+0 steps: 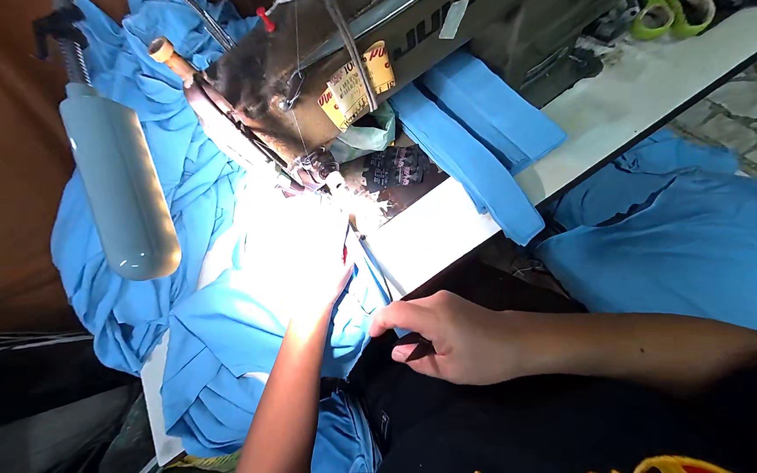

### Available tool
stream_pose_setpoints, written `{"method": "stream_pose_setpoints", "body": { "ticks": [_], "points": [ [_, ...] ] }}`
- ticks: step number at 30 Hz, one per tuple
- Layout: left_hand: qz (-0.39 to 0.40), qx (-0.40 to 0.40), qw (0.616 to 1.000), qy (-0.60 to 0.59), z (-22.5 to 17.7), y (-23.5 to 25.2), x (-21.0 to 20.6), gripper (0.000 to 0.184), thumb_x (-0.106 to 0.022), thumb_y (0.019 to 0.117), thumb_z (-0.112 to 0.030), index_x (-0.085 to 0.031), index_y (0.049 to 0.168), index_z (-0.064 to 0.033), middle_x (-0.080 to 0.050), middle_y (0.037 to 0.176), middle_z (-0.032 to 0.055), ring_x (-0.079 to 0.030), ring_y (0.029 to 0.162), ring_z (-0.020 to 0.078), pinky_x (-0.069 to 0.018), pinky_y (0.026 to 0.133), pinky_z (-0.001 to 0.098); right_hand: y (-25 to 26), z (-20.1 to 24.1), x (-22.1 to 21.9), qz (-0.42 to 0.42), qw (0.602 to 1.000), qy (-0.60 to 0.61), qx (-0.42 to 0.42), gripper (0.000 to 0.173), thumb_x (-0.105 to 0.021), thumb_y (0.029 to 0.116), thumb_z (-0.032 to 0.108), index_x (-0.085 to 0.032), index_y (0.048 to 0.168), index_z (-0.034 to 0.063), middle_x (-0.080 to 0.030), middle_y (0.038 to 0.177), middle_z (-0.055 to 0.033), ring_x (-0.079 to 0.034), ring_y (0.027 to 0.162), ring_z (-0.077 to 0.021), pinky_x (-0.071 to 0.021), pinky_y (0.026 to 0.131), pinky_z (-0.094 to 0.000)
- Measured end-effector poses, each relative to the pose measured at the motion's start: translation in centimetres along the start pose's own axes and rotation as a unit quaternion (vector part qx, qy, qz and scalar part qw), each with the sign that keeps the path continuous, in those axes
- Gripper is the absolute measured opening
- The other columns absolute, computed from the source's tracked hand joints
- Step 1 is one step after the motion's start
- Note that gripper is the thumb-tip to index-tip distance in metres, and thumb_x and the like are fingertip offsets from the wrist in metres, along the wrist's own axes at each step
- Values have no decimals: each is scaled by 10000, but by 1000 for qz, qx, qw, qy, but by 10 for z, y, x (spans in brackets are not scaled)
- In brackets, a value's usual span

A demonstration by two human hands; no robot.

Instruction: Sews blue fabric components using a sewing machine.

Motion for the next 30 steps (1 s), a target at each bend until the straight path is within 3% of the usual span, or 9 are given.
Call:
{"method": "stream_pose_setpoints", "body": {
  "ticks": [2, 6, 10, 16, 20, 23, 25, 27, 30],
  "points": [
    [-27, 7, 999, -15, -5, -3, -2, 269, -627, 930, -74, -696, 1160, 46, -709, 1007, 246, -684, 901, 422, -503, 758, 601, -3, -2, -1, -10, 1000, -1, 30, 220, -623, 916, 13, -661, 1131, -12, -688, 854, -137, -627, 688, -190, -520, 620, -311],
    [-72, -9, 997, -39, -17, -14, -3, 253, -597, 960, -126, -712, 1110, 41, -701, 796, 174, -675, 663, 317, -527, 581, 454, -8, -5, -2, 8, 999, 19, 50, 204, -646, 899, 2, -667, 1101, -19, -696, 818, -139, -646, 676, -196, -529, 614, -315],
    [-104, -23, 993, -44, -30, -23, 5, 342, -611, 954, -122, -687, 1230, 65, -732, 993, 224, -717, 869, 362, -550, 789, 489, -8, -7, -3, 51, 996, 49, 47, 228, -659, 887, -2, -667, 1113, -30, -647, 727, -123, -582, 605, -168, -477, 564, -286],
    [-52, 39, 996, -61, -30, -21, 3, 342, -593, 986, -127, -659, 1268, 53, -716, 1095, 242, -707, 969, 404, -540, 836, 562, -5, -6, -5, 65, 995, 59, 55, 227, -658, 887, -6, -666, 1112, -35, -632, 714, -118, -554, 584, -148, -455, 550, -261],
    [-39, 54, 996, -64, -29, -21, 1, 254, -571, 975, -84, -700, 1156, 38, -710, 1019, 226, -695, 940, 387, -528, 809, 549, -6, -6, -4, 64, 994, 77, 51, 234, -644, 898, -6, -662, 1128, -43, -657, 759, -128, -563, 613, -120, -451, 564, -225],
    [-82, 25, 996, -33, -28, -21, -1, 184, -582, 931, -76, -718, 974, 40, -696, 835, 199, -695, 779, 357, -532, 687, 503, -5, -8, -2, 68, 993, 79, 50, 250, -655, 909, 23, -662, 1148, -53, -622, 726, -105, -528, 594, -102, -427, 547, -211],
    [-135, -13, 991, -10, -30, -27, 2, 254, -577, 950, -108, -741, 1072, 43, -731, 886, 198, -722, 811, 343, -565, 726, 474, -3, -19, 4, 29, 998, -22, 49, 246, -661, 924, 82, -690, 1141, -30, -673, 738, -103, -627, 612, -164, -524, 570, -305],
    [-187, -49, 981, -6, -34, -37, 10, 253, -597, 939, -108, -755, 1069, 42, -751, 907, 180, -732, 825, 289, -571, 769, 392, 2, -40, 9, 4, 985, -170, 25, 255, -654, 910, 91, -708, 1136, -14, -718, 856, -140, -706, 698, -265, -571, 608, -432],
    [-208, -53, 976, -46, -36, -49, 11, 231, -610, 929, -115, -781, 991, 26, -771, 918, 150, -740, 830, 204, -573, 803, 296, 8, -61, 6, 77, 963, -259, -5, 342, -653, 897, 36, -670, 1234, -11, -671, 1205, -215, -714, 794, -346, -572, 618, -488]
  ]
}}
Point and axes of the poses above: each hand's wrist, its own y-axis towards the middle knuckle, its own x-axis out of the back of the hand, z = x × y, the point moved 3 cm from there along y, towards the middle knuckle
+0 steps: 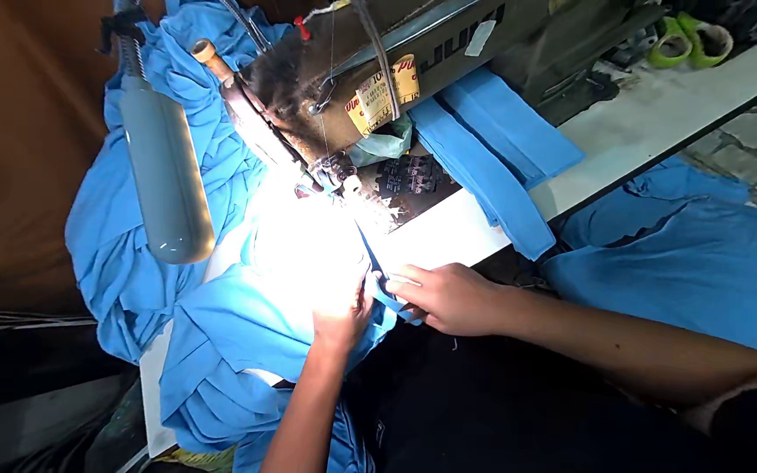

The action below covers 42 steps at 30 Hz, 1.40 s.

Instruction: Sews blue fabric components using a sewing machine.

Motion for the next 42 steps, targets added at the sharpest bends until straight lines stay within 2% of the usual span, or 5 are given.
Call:
{"method": "stream_pose_setpoints", "body": {
  "ticks": [6, 14, 26, 29, 42],
  "points": [
    [63, 89, 991, -71, -7, -14, -3, 214, -609, 921, -108, -792, 911, 4, -778, 1003, 151, -756, 918, 198, -588, 825, 300, -6, 9, -15, 26, 998, -58, 19, 179, -614, 922, 44, -654, 1079, -32, -676, 1131, -220, -685, 677, -341, -530, 518, -462],
    [108, 105, 983, -102, -12, -16, -5, 232, -592, 938, -89, -790, 997, 17, -723, 1218, 194, -729, 1073, 277, -577, 904, 387, -15, 14, -19, 9, 997, -79, 14, 234, -640, 904, 44, -666, 1128, -21, -666, 1256, -225, -696, 668, -329, -533, 505, -437],
    [151, 45, 985, -72, -10, -18, -5, 326, -533, 939, -151, -785, 1099, -19, -701, 1280, 183, -694, 1154, 338, -568, 923, 470, -16, 14, -16, 27, 997, -72, 6, 226, -643, 925, 83, -687, 1135, 10, -649, 1325, -235, -679, 620, -327, -517, 498, -438],
    [150, 17, 987, -63, -7, -19, -4, 360, -514, 895, -163, -790, 1088, -34, -706, 1276, 172, -699, 1135, 348, -564, 907, 473, -16, 12, -18, 2, 995, -90, 35, 197, -649, 898, 82, -680, 1075, 2, -683, 1198, -214, -658, 591, -298, -498, 460, -407],
    [127, -2, 990, -55, 1, -15, -8, 368, -501, 913, -186, -788, 1079, -27, -716, 1237, 187, -704, 1103, 356, -557, 910, 494, -7, 11, -13, 21, 996, -71, 47, 179, -645, 889, 64, -681, 1053, 2, -684, 1204, -219, -665, 615, -301, -496, 474, -413]
  ]
}}
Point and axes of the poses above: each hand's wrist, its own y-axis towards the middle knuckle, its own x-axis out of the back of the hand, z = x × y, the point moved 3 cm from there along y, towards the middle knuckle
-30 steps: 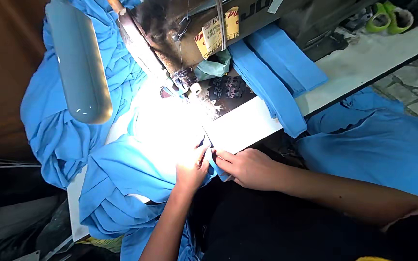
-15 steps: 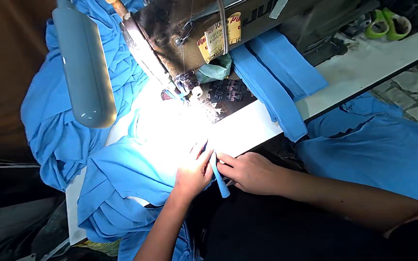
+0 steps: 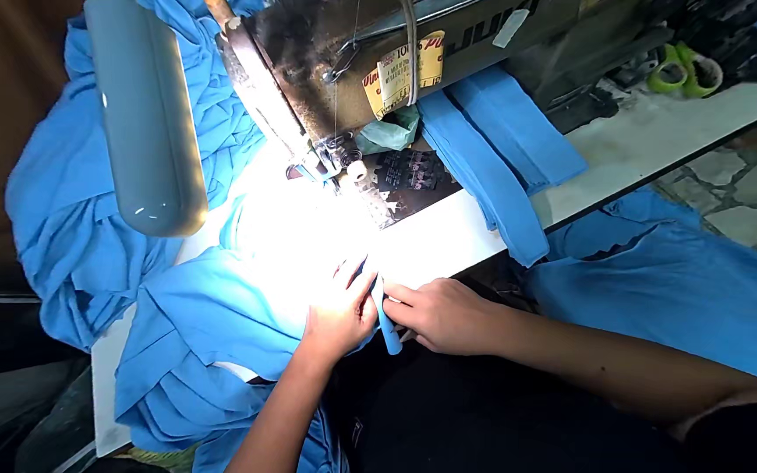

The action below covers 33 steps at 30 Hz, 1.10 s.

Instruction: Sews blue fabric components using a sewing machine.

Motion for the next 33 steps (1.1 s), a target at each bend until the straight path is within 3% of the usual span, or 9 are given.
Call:
{"method": "stream_pose_setpoints", "body": {
  "ticks": [3, 9, 13, 21, 24, 26, 28, 30, 33],
  "points": [
    [5, 7, 1000, 0, 6, 5, 0, 359, -515, 922, -192, -783, 1082, -15, -714, 1236, 189, -702, 1107, 360, -551, 920, 521, 6, -3, 2, 4, 1000, 6, -1, 178, -656, 872, 40, -672, 1040, -14, -690, 1153, -202, -676, 646, -309, -510, 491, -428],
    [24, 32, 999, -17, 22, 20, -1, 400, -504, 958, -213, -743, 1200, -4, -679, 1308, 192, -686, 1140, 346, -534, 942, 525, 28, -15, 11, 71, 996, 30, -49, 139, -597, 946, 55, -675, 1043, -7, -686, 1126, -177, -700, 791, -333, -528, 581, -473],
    [16, 24, 999, -21, 32, 32, -2, 389, -512, 942, -179, -735, 1187, 25, -674, 1282, 226, -673, 1142, 372, -517, 960, 533, 40, -23, 15, 75, 995, 33, -61, 128, -614, 951, 65, -699, 1028, 9, -694, 1098, -160, -699, 797, -320, -537, 611, -482],
    [2, 9, 999, 38, 51, 56, -1, 340, -523, 971, -187, -746, 1179, -35, -690, 1239, 189, -658, 1150, 355, -487, 975, 551, 62, -45, 21, 78, 989, 50, -116, 166, -594, 970, 91, -730, 1040, 26, -719, 973, -152, -701, 901, -323, -535, 742, -524],
    [8, 23, 998, 66, 55, 62, 2, 369, -516, 979, -219, -733, 1233, -62, -680, 1267, 180, -649, 1168, 355, -476, 991, 563, 70, -51, 26, 70, 983, 96, -140, 173, -626, 990, 136, -733, 1065, 23, -712, 962, -156, -696, 927, -327, -537, 795, -545],
    [26, 48, 997, 61, 57, 65, 1, 405, -497, 970, -192, -699, 1293, -54, -636, 1339, 206, -603, 1237, 388, -429, 1038, 596, 73, -51, 24, 26, 981, 121, -151, 186, -670, 965, 202, -712, 971, 21, -684, 864, -139, -678, 839, -301, -520, 721, -521],
    [39, 62, 995, 70, 55, 69, 4, 398, -499, 988, -203, -693, 1311, -76, -630, 1351, 203, -599, 1240, 391, -425, 1036, 593, 76, -44, 21, 34, 976, 112, -183, 241, -682, 963, 249, -715, 1019, 16, -699, 934, -158, -688, 893, -321, -528, 762, -539],
    [45, 65, 995, 59, 57, 68, 5, 364, -492, 1014, -199, -710, 1283, -83, -642, 1334, 184, -611, 1223, 369, -445, 1024, 574, 76, -40, 15, 39, 978, 77, -189, 211, -665, 974, 193, -723, 1080, 20, -706, 1031, -170, -699, 956, -340, -547, 804, -546],
    [39, 44, 998, 1, 59, 57, 17, 364, -487, 981, -187, -750, 1197, -57, -663, 1305, 191, -622, 1222, 351, -467, 1027, 542, 66, -55, 22, -4, 973, 26, -230, 207, -677, 972, 158, -720, 1139, 44, -700, 1138, -179, -713, 929, -359, -572, 772, -564]
  ]
}}
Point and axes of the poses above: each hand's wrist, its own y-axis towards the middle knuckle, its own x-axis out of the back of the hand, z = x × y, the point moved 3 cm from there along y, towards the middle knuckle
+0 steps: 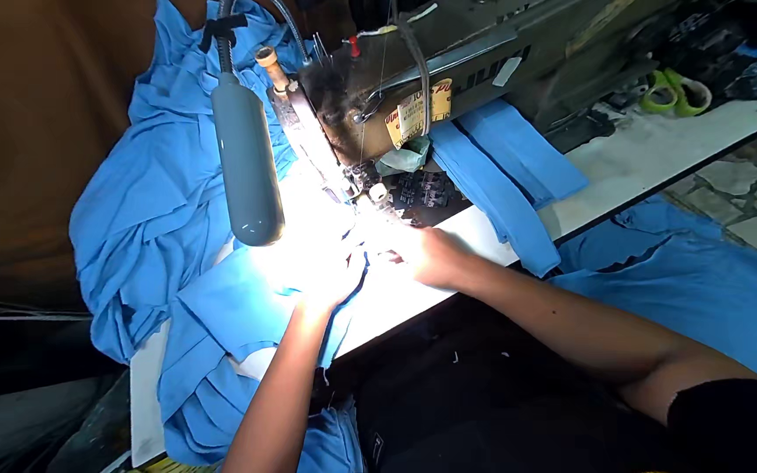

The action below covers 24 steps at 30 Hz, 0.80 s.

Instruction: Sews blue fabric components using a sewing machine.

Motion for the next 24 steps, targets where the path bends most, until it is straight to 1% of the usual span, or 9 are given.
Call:
{"method": "stream_pose_setpoints", "body": {
  "ticks": [4, 7, 10, 13, 14, 15, 18, 21, 24],
  "points": [
    [77, -30, 997, 5, -2, -19, 10, 331, -559, 948, -220, -755, 1139, -33, -695, 1209, 195, -674, 1109, 355, -526, 920, 550, 6, -16, 22, -36, 999, 4, -23, 267, -689, 950, 129, -684, 1193, 16, -575, 1431, -196, -709, 996, -382, -567, 812, -571],
    [98, -60, 993, 8, -13, -12, 24, 236, -557, 944, -113, -746, 956, 28, -717, 947, 180, -708, 895, 323, -556, 772, 520, 16, 8, 17, -59, 982, 127, 127, 204, -636, 973, 88, -724, 1105, -39, -701, 1112, -223, -694, 1012, -349, -546, 884, -525],
    [186, -51, 980, 42, -31, 2, 64, 199, -567, 915, -130, -724, 835, -36, -634, 722, 71, -634, 678, 220, -500, 602, 441, 23, 20, 10, 27, 969, 186, 162, 179, -560, 967, 34, -666, 879, -81, -623, 794, -183, -604, 797, -286, -468, 736, -455],
    [231, -22, 955, 186, -36, 6, 102, 190, -623, 873, -178, -704, 758, -51, -640, 714, 134, -660, 762, 364, -489, 717, 620, 8, 19, 0, 18, 966, 206, 157, 164, -581, 943, 24, -639, 808, -47, -576, 720, -119, -560, 704, -208, -445, 652, -385],
    [256, -16, 951, 170, -47, 4, 110, 195, -638, 875, -176, -681, 725, -58, -624, 706, 120, -647, 753, 337, -492, 701, 600, -1, 20, -2, 9, 966, 212, 150, 116, -614, 931, 6, -682, 851, -42, -621, 754, -122, -596, 710, -202, -489, 654, -378],
    [283, -36, 951, 117, -64, 3, 113, 197, -631, 865, -177, -667, 694, -88, -596, 653, 66, -622, 656, 252, -480, 594, 500, -11, 21, -1, 5, 962, 227, 151, 105, -623, 920, -13, -720, 916, -52, -670, 804, -137, -631, 735, -202, -523, 681, -378],
    [408, -44, 905, -112, -94, -6, 85, 223, -563, 947, -161, -679, 785, -64, -554, 659, -47, -470, 592, -7, -369, 549, 205, -43, 18, -4, 1, 955, 242, 173, 168, -597, 923, -3, -749, 980, -43, -704, 826, -139, -640, 728, -190, -521, 673, -369],
    [455, 13, 876, -158, -84, -5, 60, 237, -551, 992, -152, -695, 843, -37, -554, 692, -69, -438, 626, -42, -352, 596, 182, -64, 11, -8, 61, 974, 150, 158, 228, -565, 973, 17, -738, 1116, -23, -730, 1149, -185, -720, 957, -325, -563, 823, -519],
    [426, 53, 900, -71, -68, 1, 47, 297, -546, 1020, -192, -679, 774, -91, -541, 644, -56, -485, 605, 34, -388, 587, 265, -74, 12, -17, 62, 984, 61, 152, 190, -568, 992, 50, -727, 1084, 1, -695, 1257, -176, -728, 904, -357, -569, 719, -538]
  ]
}}
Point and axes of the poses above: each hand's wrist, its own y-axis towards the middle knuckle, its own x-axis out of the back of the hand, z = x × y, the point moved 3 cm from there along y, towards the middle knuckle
